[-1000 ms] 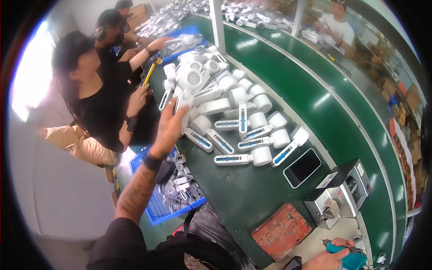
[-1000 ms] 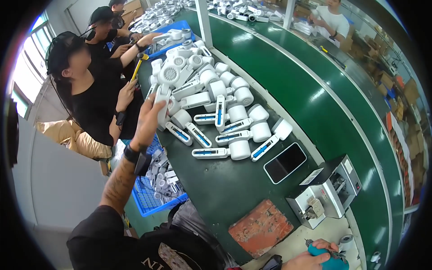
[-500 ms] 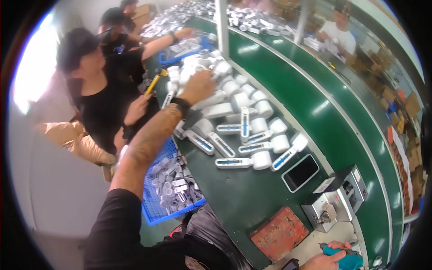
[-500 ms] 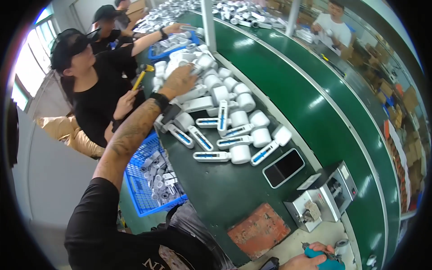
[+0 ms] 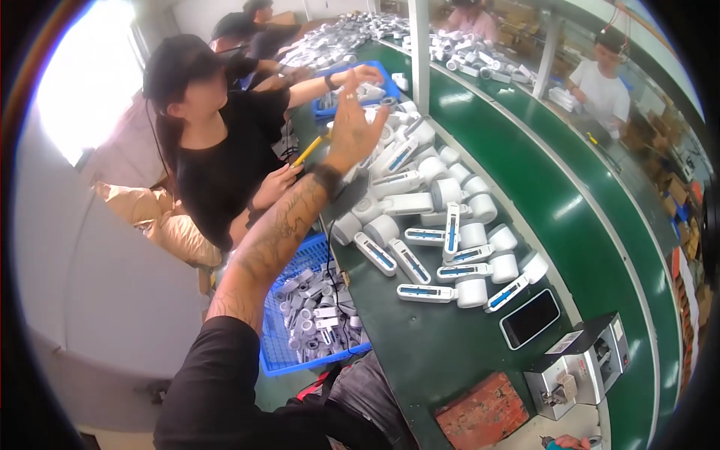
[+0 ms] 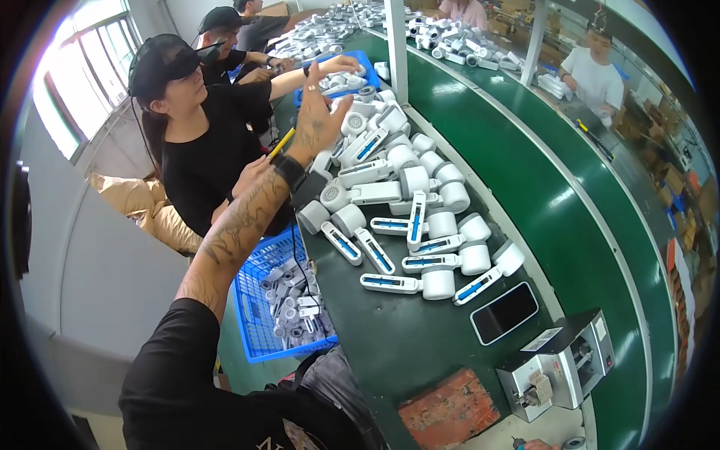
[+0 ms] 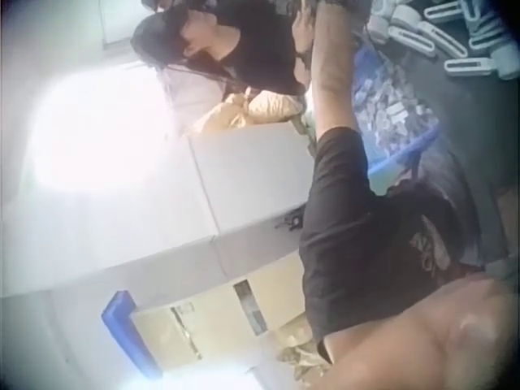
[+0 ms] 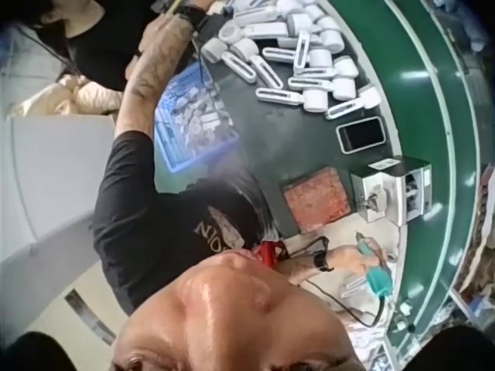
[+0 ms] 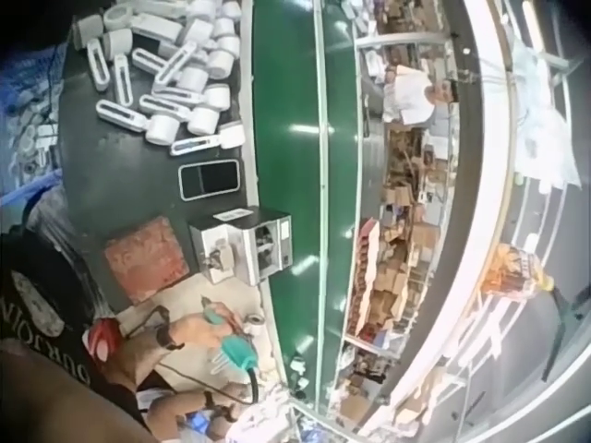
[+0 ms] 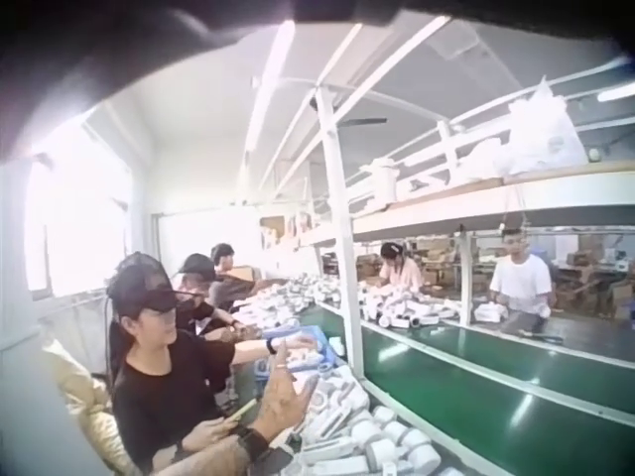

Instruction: The person picks up a white plastic component from a pile, places it on a red block, and uses a teal power tool on it before setting it aside and repeating the process.

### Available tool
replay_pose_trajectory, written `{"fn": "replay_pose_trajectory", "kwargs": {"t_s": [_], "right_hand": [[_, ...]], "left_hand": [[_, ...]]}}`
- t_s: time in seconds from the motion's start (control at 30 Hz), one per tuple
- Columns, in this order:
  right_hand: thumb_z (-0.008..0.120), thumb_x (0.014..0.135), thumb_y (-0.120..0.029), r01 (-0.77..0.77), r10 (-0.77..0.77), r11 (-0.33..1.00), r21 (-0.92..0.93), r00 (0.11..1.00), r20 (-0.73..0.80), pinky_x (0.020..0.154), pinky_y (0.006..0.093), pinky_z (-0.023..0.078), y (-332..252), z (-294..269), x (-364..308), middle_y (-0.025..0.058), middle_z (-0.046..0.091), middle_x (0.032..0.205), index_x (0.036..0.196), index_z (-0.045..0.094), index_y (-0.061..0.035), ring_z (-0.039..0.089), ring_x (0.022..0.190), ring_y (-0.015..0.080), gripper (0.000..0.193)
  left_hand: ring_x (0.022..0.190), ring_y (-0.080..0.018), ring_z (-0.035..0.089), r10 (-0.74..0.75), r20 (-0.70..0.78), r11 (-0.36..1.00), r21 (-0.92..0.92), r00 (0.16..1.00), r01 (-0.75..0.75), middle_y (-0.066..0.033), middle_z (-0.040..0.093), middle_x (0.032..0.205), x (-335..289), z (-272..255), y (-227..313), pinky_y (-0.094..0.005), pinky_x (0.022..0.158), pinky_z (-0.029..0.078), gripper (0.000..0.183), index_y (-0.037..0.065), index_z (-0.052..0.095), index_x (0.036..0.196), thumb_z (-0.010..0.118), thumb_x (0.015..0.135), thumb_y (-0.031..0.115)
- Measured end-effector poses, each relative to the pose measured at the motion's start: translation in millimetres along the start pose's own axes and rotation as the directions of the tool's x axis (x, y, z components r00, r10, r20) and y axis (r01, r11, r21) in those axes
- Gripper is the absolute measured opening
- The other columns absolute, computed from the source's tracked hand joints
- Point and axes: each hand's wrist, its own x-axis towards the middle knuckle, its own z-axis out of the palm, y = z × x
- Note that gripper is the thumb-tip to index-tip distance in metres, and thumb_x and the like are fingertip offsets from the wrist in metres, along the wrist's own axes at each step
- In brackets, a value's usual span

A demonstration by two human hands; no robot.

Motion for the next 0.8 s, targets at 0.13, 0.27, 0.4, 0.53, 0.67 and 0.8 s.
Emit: {"fn": "replay_pose_trajectory", "kwargs": {"t_s": [0.13, 0.27, 0.4, 0.53, 0.67, 0.8], "right_hand": [[0.045, 0.102, -0.039, 0.023, -0.023, 1.000, -0.015, 1.000, -0.002, 0.064, 0.0316, 0.048, 5.5, 4.3, 2.4, 0.0117, 0.057, 0.075, 0.098, 0.053, 0.0025, 0.054, 0.065, 0.0204, 0.043], [0.044, 0.103, -0.035, 0.067, -0.067, 0.996, -0.053, 0.998, -0.011, 0.059, 0.0319, 0.047, 15.0, -1.6, 7.4, 0.0093, 0.055, 0.072, 0.098, 0.054, 0.0019, 0.052, 0.061, 0.0202, 0.039], [0.044, 0.104, -0.033, 0.126, -0.127, 0.973, -0.192, 0.992, 0.004, 0.059, 0.0324, 0.047, 22.2, -8.6, 8.3, 0.0086, 0.057, 0.072, 0.099, 0.056, 0.0026, 0.052, 0.061, 0.0206, 0.038], [0.044, 0.105, -0.030, 0.160, -0.163, 0.949, -0.273, 0.987, 0.013, 0.059, 0.0329, 0.047, 23.5, -5.9, 5.0, 0.0078, 0.058, 0.073, 0.101, 0.058, 0.0032, 0.053, 0.061, 0.0211, 0.036], [0.044, 0.105, -0.031, 0.043, -0.044, 0.999, -0.013, 0.995, -0.087, 0.055, 0.0326, 0.048, 36.6, -21.5, 12.5, 0.0070, 0.058, 0.069, 0.093, 0.060, 0.0032, 0.054, 0.058, 0.0218, 0.040], [0.045, 0.105, -0.035, 0.153, -0.152, 0.988, 0.024, 0.988, -0.033, 0.053, 0.0327, 0.047, 10.7, 1.5, 5.9, 0.0082, 0.058, 0.069, 0.089, 0.060, 0.0035, 0.055, 0.060, 0.0216, 0.044]], "left_hand": [[0.092, -0.0193, 0.062, -0.029, -0.064, 0.997, -0.078, 0.998, 0.024, -0.0211, 0.054, 0.129, 29.9, -5.1, 6.9, -0.0293, 0.076, 0.053, 0.087, -0.005, 0.014, 0.152, 0.070, 0.090, 0.021], [0.081, -0.0142, 0.062, 0.169, -0.055, 0.921, -0.348, 0.984, -0.178, -0.0172, 0.056, 0.128, 23.3, -39.7, 115.6, -0.0294, 0.076, 0.052, 0.086, 0.000, 0.017, 0.153, 0.071, 0.087, 0.011], [0.076, -0.0087, 0.056, 0.134, -0.033, 0.878, -0.459, 0.990, -0.134, -0.0155, 0.054, 0.130, 12.7, -46.6, 136.8, -0.0245, 0.072, 0.050, 0.084, 0.005, 0.017, 0.155, 0.067, 0.087, 0.001], [0.076, -0.0059, 0.056, -0.024, -0.062, 0.902, -0.432, 0.998, -0.005, -0.0142, 0.055, 0.130, 21.1, -49.4, 83.0, -0.0212, 0.066, 0.049, 0.079, 0.004, 0.017, 0.154, 0.061, 0.089, -0.001], [0.074, -0.0079, 0.057, 0.032, -0.083, 0.837, -0.543, 0.996, -0.072, -0.0112, 0.065, 0.111, 17.4, -67.4, 148.3, -0.0233, 0.069, 0.048, 0.076, 0.002, 0.022, 0.153, 0.061, 0.088, 0.000], [0.085, -0.0218, 0.063, 0.263, 0.380, 0.592, -0.790, 0.887, 0.162, -0.0071, 0.066, 0.100, -64.7, -89.8, 227.5, -0.0359, 0.078, 0.051, 0.051, 0.001, 0.050, 0.129, 0.066, 0.081, 0.001]]}}
